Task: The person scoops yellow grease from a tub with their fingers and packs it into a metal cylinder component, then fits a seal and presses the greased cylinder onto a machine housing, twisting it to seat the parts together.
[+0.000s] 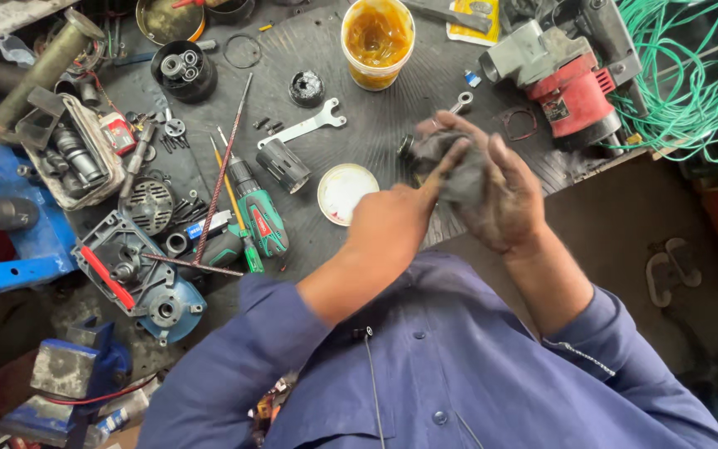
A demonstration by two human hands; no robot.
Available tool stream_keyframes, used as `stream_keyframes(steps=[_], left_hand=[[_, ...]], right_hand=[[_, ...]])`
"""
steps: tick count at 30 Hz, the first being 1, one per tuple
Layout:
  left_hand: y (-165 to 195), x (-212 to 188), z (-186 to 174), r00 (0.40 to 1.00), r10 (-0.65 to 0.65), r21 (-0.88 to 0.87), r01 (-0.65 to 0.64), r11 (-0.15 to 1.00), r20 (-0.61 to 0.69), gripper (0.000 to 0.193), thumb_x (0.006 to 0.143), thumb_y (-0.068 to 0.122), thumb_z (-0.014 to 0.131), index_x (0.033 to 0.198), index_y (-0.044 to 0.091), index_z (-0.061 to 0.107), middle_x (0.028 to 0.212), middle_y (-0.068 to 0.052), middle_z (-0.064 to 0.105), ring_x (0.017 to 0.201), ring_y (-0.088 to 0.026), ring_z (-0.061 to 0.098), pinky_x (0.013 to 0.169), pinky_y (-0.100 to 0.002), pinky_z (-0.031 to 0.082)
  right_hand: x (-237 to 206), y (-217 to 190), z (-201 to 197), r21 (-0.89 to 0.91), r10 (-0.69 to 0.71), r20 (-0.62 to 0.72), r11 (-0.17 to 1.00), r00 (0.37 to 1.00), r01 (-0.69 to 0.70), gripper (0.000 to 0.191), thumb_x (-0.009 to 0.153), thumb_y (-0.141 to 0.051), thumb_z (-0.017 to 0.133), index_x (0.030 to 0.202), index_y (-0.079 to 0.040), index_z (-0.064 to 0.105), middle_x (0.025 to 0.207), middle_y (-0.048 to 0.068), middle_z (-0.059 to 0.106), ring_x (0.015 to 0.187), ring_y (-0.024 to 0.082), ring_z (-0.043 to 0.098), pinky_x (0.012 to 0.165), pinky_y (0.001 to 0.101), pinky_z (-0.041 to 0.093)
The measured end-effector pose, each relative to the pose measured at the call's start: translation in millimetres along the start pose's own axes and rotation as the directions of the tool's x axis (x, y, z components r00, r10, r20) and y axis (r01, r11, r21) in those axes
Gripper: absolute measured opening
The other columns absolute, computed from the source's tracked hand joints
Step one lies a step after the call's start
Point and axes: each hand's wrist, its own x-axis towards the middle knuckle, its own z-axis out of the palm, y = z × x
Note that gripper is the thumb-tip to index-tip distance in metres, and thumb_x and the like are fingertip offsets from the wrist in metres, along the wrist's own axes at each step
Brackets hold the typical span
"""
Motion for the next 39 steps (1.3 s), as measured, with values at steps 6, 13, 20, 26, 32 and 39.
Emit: stream_keyframes(steps=[6,13,20,26,32,39], left_hand=[[15,7,11,0.989,0.01,-0.002,-0.01,1.0,0.148,0.009,0.084,0.017,0.068,0.083,0.011,0.074,0.076,-0.012,0.071,0.068,-0.032,0.071,0.057,-0.045,0.055],[16,-6,-40,0.914,0.273,-0.909,0.188,0.371,0.3,0.019,0.103,0.015,0.067,0.114,-0.001,0.067,0.083,-0.017,0.065,0.07,-0.027,0.06,0.065,-0.041,0.047],[43,-23,-60,0.848,0.003,-0.454,-0.286,0.844,-0.53,0.064,0.098,0.027,0.064,0.152,0.01,0.034,0.149,-0.018,0.05,0.14,-0.03,0.043,0.119,-0.043,0.037],[42,4,-21,0.715,-0.511,-0.834,-0.552,0.005,-0.476,0.068,0.11,0.024,0.056,0.163,0.007,0.017,0.169,0.003,0.021,0.158,-0.027,0.026,0.128,-0.051,0.034],[-8,-7,-13,0.784,-0.403,-0.874,-0.475,0.1,-0.472,0.052,0.123,0.032,0.041,0.161,-0.003,0.031,0.162,-0.014,0.037,0.151,-0.031,0.036,0.13,-0.042,0.031],[33,-15,-15,0.969,-0.136,-0.927,-0.15,0.345,-0.208,0.063,0.112,0.02,0.049,0.166,0.004,0.022,0.173,-0.013,0.024,0.161,-0.024,0.024,0.132,-0.035,0.023]], right_hand=[[17,7,-16,0.164,0.036,0.205,0.984,0.978,-0.07,0.05,0.12,-0.043,0.048,0.078,-0.016,0.045,0.064,-0.001,0.043,0.052,0.014,0.047,0.053,0.0309,0.044],[13,-14,-42,0.395,-0.229,0.664,0.916,0.712,-0.074,0.067,0.101,-0.074,0.033,0.07,-0.017,0.049,0.054,-0.005,0.039,0.046,0.013,0.043,0.047,0.0313,0.044],[-7,-47,-7,0.213,-0.238,0.123,0.955,0.963,0.209,0.118,0.086,-0.087,0.018,0.147,0.01,0.044,0.133,0.024,0.048,0.12,0.041,0.05,0.108,0.0508,0.038],[-22,46,-12,-0.526,-0.13,0.724,0.53,0.677,0.665,0.11,0.101,-0.083,0.019,0.165,0.006,0.008,0.176,0.021,0.003,0.167,0.032,0.005,0.137,0.0431,0.003],[-25,51,-23,-0.518,-0.137,0.409,0.779,0.902,0.353,0.096,0.106,-0.069,0.043,0.145,0.018,0.051,0.155,0.039,0.048,0.153,0.045,0.038,0.134,0.0448,0.013],[-10,45,-12,-0.625,-0.563,0.536,0.237,0.629,0.744,0.088,0.107,-0.071,0.023,0.166,-0.006,0.013,0.175,0.019,0.007,0.163,0.031,0.007,0.135,0.0432,0.005]])
